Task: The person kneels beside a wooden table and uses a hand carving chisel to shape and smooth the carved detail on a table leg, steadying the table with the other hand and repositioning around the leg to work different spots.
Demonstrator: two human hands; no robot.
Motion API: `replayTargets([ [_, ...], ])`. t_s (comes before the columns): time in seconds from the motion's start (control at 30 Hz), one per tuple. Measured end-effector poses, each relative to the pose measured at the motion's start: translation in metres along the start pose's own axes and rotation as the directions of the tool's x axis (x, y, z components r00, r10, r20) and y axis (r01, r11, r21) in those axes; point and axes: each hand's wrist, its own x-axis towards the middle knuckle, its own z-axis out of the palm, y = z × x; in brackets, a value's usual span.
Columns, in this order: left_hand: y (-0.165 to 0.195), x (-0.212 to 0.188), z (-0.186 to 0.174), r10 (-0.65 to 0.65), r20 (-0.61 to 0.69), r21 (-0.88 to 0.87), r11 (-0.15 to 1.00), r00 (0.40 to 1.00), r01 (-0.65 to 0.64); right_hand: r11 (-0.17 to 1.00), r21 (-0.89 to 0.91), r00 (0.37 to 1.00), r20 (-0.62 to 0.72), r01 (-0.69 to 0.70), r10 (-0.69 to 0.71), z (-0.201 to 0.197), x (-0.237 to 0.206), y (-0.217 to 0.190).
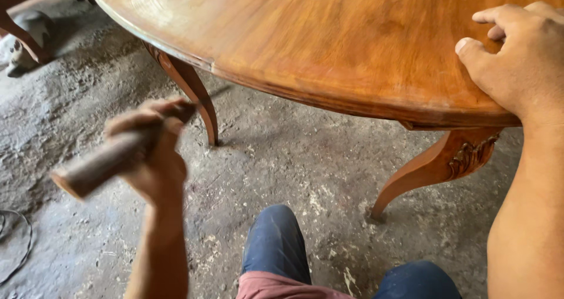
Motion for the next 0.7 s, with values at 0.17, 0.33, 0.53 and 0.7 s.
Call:
replayTargets([
  [0.17,0.004,-0.067,0.086,-0.081,0.143,-0.204,0.973,0.986,0.109,0.995,-0.096,1.000,0.021,0.021,-0.019,-0.015,0.005,-0.014],
  [0.33,0.010,-0.080,0.153,-0.173,0.287,-0.127,0.968,0.942,0.217,0.996,-0.023,0.993,0.085,-0.080,0.082,-0.032,0.008,-0.029],
  [0.53,0.003,-0.070,0.163,-0.169,0.283,-0.072,0.978,0.944,0.197,0.993,-0.053,0.991,0.075,-0.104,0.108,-0.035,0.010,-0.035],
  [0.7,-0.012,-0.055,0.101,-0.103,0.212,-0.121,0.984,0.972,0.131,0.990,-0.060,0.980,0.145,-0.128,0.135,-0.040,0.012,-0.036],
])
